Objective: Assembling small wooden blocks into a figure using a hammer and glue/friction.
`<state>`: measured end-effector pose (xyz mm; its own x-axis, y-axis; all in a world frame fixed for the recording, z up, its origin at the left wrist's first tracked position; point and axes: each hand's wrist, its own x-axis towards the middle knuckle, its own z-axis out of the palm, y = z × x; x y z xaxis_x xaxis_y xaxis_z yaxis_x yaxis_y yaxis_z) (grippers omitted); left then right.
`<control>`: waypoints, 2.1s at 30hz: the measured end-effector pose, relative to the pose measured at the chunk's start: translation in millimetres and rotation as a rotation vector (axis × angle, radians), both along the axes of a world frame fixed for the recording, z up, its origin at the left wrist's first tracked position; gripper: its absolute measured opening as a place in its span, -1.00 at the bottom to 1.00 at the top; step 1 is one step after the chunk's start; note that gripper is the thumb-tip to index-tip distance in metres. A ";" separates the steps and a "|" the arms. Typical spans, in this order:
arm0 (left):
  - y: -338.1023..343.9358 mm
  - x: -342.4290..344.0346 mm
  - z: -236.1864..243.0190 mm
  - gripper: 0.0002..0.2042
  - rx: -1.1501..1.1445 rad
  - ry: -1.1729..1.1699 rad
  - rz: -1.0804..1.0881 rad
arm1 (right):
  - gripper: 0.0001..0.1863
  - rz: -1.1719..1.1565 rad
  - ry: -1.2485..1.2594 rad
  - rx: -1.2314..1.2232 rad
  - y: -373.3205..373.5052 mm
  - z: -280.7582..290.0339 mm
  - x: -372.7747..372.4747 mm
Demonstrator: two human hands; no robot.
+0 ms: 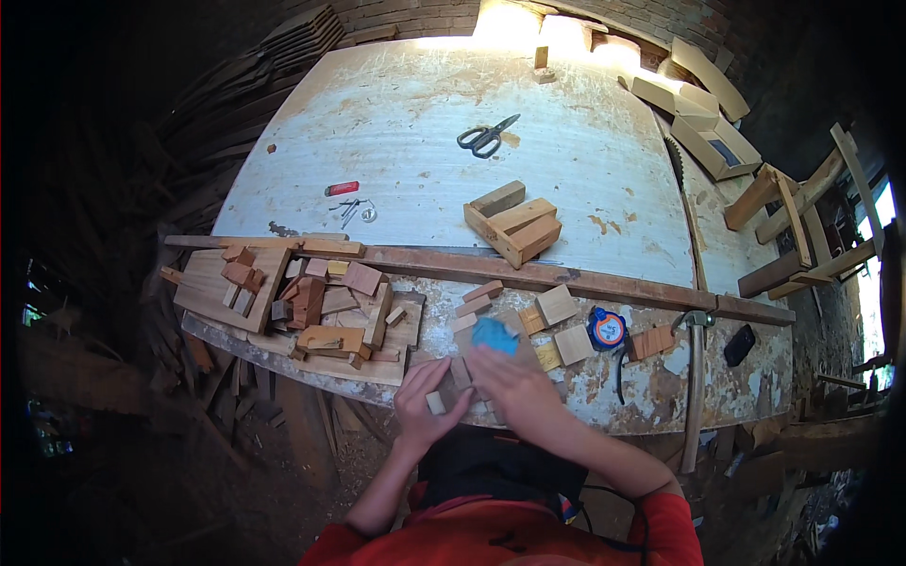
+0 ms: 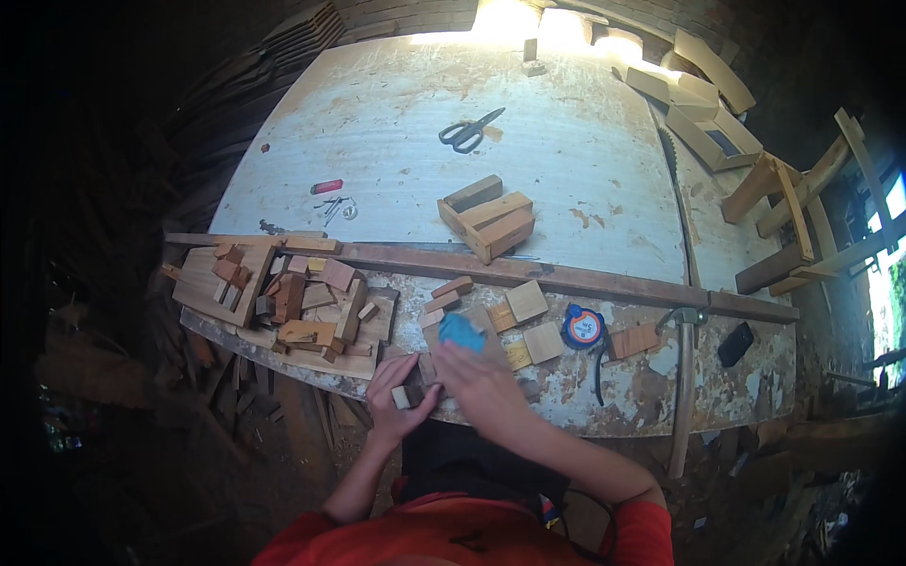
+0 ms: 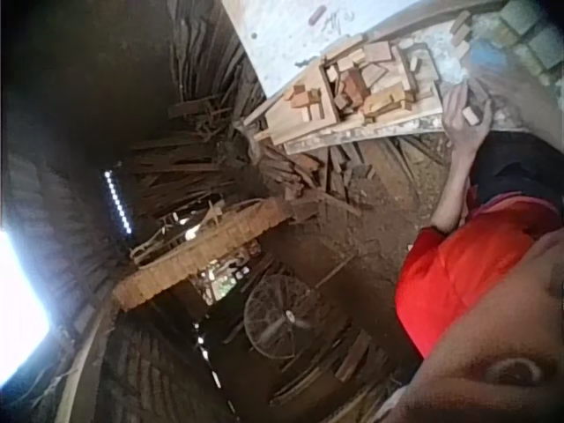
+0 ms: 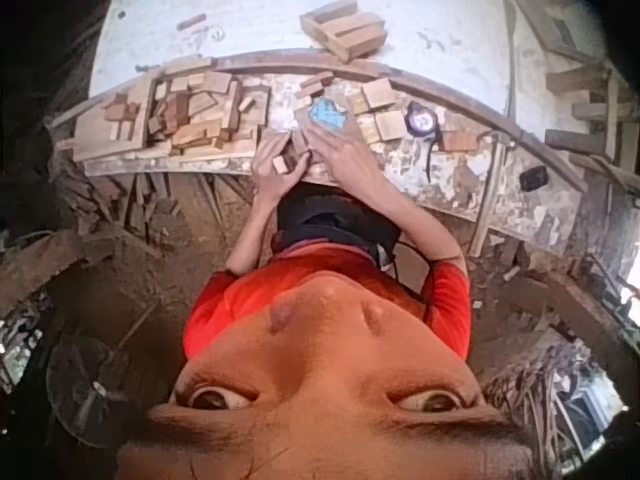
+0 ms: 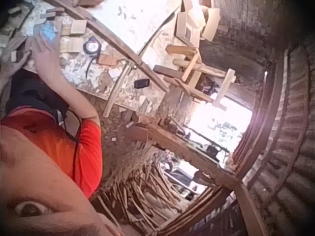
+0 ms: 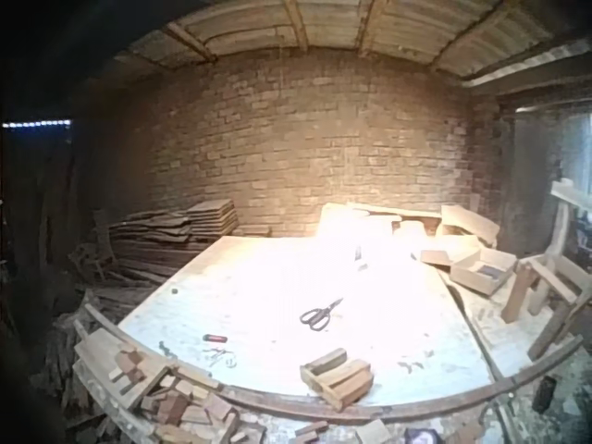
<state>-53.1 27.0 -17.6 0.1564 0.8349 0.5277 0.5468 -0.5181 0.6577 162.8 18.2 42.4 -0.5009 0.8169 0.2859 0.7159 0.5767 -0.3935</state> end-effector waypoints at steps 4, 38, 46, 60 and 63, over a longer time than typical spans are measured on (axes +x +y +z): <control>1.8 1.7 3.0 -0.45 -0.009 -0.001 0.015 | -0.54 -0.215 0.088 -0.010 11.6 1.0 9.9; 4.0 1.5 -5.3 -0.42 0.023 0.040 0.008 | -0.55 0.014 0.040 0.026 -9.4 -15.2 4.2; 0.6 -0.3 -10.1 -0.43 0.047 0.004 -0.011 | -0.64 0.017 0.027 0.120 -15.3 -15.9 8.9; 3.0 0.8 -0.4 -0.41 -0.017 0.005 0.006 | -0.66 0.055 0.078 0.116 -30.7 -12.1 10.7; 3.0 0.6 1.0 -0.39 -0.031 -0.010 -0.001 | -0.66 -0.026 0.114 0.085 -8.2 -17.4 31.2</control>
<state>-52.5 30.0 -16.6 0.1515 0.8509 0.5031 0.5394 -0.4977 0.6792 194.0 10.0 25.0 -0.4404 0.7994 0.4087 0.6843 0.5935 -0.4236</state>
